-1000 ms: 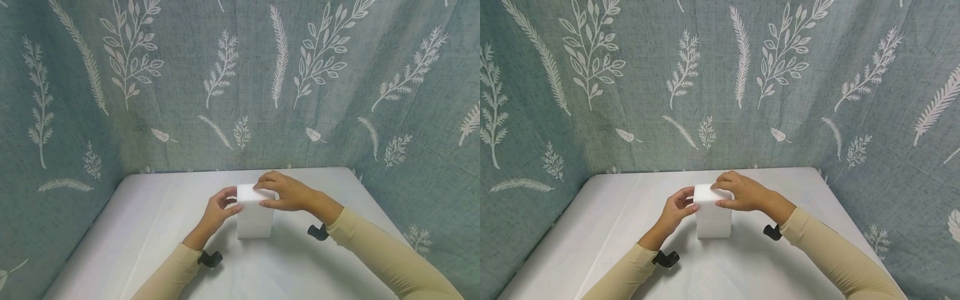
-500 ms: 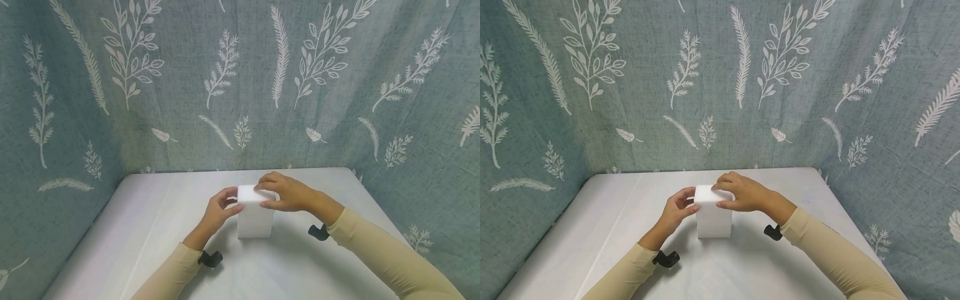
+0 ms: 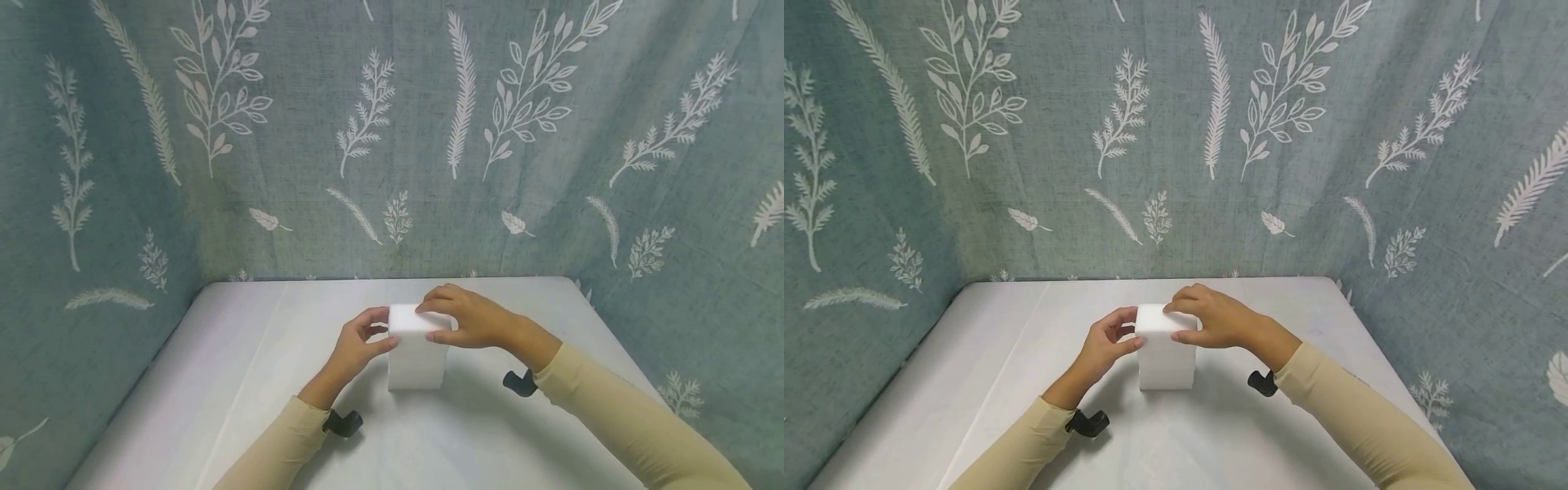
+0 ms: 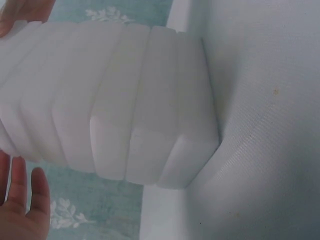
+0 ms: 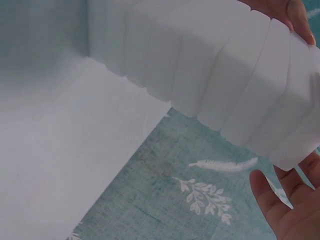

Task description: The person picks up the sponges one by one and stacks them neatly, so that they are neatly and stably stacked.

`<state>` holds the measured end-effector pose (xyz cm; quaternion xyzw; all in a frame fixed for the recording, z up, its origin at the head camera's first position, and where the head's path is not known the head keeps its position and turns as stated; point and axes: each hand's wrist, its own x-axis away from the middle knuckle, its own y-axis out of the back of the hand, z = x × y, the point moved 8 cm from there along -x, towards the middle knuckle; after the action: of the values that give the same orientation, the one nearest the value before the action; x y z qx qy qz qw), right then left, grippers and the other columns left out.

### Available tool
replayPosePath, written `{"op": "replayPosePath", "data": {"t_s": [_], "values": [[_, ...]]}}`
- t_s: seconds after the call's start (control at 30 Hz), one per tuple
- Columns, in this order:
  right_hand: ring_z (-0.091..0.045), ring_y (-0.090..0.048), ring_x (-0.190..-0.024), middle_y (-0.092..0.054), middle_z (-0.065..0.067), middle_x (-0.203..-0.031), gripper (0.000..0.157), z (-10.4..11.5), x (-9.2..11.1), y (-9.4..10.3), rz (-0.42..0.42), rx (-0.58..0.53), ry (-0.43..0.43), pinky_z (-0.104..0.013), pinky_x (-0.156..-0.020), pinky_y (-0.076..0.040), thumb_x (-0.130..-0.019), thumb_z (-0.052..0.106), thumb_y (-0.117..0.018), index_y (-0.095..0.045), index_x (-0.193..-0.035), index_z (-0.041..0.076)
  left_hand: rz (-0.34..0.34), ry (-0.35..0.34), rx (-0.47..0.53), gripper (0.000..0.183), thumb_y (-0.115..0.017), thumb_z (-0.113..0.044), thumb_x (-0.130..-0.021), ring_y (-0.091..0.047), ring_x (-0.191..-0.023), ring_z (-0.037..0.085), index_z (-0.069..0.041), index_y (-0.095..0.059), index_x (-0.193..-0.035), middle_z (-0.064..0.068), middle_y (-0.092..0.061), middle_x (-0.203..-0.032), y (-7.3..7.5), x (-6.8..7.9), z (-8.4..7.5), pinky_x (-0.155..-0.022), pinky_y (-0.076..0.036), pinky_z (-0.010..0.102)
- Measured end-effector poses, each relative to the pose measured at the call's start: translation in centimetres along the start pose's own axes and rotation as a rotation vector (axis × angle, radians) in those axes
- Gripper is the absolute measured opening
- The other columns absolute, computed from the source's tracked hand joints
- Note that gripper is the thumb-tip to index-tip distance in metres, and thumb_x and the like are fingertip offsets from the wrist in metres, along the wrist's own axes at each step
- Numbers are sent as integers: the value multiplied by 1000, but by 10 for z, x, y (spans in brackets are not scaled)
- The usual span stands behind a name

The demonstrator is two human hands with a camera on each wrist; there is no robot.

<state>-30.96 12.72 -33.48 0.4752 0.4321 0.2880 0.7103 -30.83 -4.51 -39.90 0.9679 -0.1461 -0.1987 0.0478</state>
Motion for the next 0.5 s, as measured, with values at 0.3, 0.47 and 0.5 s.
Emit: {"op": "replayPosePath", "data": {"t_s": [0.3,0.47,0.5], "values": [[-18,-52,-116,-58,-1,-123,44,0,2,0,-9,-1,4,-39,-96,-47,-89,37,-71,-63,-125,14,-4,-37,0,49,-77,-8,-83,-53,-114,31,-1,-58,-128,12,-60,-122,0,0,-2,-100,-39,59],[-18,-51,-117,-57,-2,-126,49,0,3,2,-15,-5,13,-39,-96,-47,-87,40,-72,-62,-127,13,0,-49,-1,52,-78,-6,-82,-54,-114,30,1,-57,-129,13,-61,-121,2,0,2,-100,-40,57],[-18,-51,-118,-57,-1,-126,50,0,4,2,-18,-7,10,-39,-96,-47,-87,41,-73,-62,-127,13,-1,-48,-6,53,-78,-5,-82,-54,-114,30,1,-57,-129,13,-60,-122,3,-1,6,-100,-41,55]]}}
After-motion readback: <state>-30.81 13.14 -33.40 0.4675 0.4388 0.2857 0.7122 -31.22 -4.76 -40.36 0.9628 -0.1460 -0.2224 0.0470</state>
